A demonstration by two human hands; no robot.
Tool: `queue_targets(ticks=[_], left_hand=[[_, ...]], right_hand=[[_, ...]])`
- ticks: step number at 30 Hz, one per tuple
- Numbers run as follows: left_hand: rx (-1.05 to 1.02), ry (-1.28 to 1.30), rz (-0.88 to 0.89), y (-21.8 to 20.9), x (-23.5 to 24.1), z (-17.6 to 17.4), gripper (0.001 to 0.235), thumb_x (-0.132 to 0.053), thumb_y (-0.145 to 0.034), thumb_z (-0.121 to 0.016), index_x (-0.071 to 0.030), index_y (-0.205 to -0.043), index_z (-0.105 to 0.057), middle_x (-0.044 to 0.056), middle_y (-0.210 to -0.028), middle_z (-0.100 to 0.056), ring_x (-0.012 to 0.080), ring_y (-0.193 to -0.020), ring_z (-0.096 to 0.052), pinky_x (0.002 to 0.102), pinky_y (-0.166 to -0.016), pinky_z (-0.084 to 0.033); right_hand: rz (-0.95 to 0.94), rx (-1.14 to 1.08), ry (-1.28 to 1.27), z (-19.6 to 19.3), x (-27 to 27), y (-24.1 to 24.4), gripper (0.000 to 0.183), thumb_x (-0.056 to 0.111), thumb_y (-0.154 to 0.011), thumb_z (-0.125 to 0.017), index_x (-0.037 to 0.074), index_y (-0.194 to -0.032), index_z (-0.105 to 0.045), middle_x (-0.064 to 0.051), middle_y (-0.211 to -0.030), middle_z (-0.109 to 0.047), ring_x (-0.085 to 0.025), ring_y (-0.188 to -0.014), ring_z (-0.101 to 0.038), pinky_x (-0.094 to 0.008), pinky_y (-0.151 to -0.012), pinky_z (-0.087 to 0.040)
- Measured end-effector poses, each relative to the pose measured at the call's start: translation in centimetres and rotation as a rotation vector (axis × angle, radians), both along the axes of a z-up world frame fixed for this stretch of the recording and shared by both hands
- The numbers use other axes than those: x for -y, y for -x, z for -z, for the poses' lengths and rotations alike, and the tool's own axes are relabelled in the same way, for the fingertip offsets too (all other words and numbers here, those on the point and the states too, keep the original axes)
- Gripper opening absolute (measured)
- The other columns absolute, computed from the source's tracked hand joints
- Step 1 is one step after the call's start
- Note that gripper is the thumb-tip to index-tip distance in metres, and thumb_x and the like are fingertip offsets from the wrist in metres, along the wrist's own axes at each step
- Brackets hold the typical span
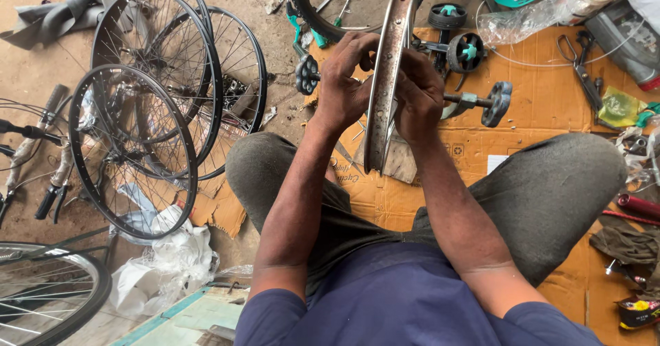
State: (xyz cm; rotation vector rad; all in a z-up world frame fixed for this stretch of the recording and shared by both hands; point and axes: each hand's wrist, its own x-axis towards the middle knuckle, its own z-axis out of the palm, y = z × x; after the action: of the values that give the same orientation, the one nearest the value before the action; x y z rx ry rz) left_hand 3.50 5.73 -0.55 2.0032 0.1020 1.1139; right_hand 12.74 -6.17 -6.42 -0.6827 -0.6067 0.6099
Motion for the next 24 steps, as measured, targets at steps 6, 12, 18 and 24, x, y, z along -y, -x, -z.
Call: queue_targets(ticks=[6,12,18,24], left_hand=[[0.107,-0.213,-0.264,-1.6,0.3,2.7,0.031,-0.016,-0.083,-0.083,-0.005,-0.085,-0.053,0.006,-0.081,-0.053,0.0214,-0.072,-0.054,0.038,-0.062,-0.042],[0.072,-0.280,-0.294,-0.6,-0.1,2.3,0.031,-0.016,-0.082,-0.077,-0.005,-0.080,-0.048,0.010,-0.077,-0.048,0.0295,-0.068,-0.053,0.043,-0.061,-0.039],[-0.195,-0.188,-0.150,1.5,-0.9,-0.5,0.031,-0.020,-0.083,-0.083,-0.003,-0.084,-0.058,0.008,-0.077,-0.056,0.0225,-0.067,-0.060,0.036,-0.060,-0.049],[-0.303,0.159,-0.040,4.6,-0.6,-0.9,0.024,-0.027,-0.097,-0.073,-0.005,-0.107,-0.070,0.005,-0.098,-0.071,0.0163,-0.087,-0.071,0.030,-0.079,-0.061]], right_hand=[[-0.010,-0.093,0.012,0.2,-0.4,0.4,0.021,0.011,-0.110,-0.057,0.000,-0.127,-0.064,-0.005,-0.105,-0.067,-0.010,-0.094,-0.065,-0.026,-0.086,-0.055],[-0.072,-0.033,-0.018,1.2,-0.5,-0.1,0.018,0.006,-0.111,-0.061,-0.001,-0.127,-0.065,-0.003,-0.103,-0.065,-0.006,-0.092,-0.061,-0.020,-0.084,-0.051],[-0.044,0.095,0.012,0.6,-0.6,-0.2,0.027,0.002,-0.102,-0.066,0.000,-0.129,-0.062,-0.009,-0.115,-0.071,-0.014,-0.106,-0.071,-0.030,-0.096,-0.061],[0.160,0.306,0.103,0.8,-1.2,0.3,0.025,0.009,-0.109,-0.068,0.003,-0.132,-0.061,-0.010,-0.117,-0.073,-0.016,-0.105,-0.073,-0.029,-0.091,-0.064]])
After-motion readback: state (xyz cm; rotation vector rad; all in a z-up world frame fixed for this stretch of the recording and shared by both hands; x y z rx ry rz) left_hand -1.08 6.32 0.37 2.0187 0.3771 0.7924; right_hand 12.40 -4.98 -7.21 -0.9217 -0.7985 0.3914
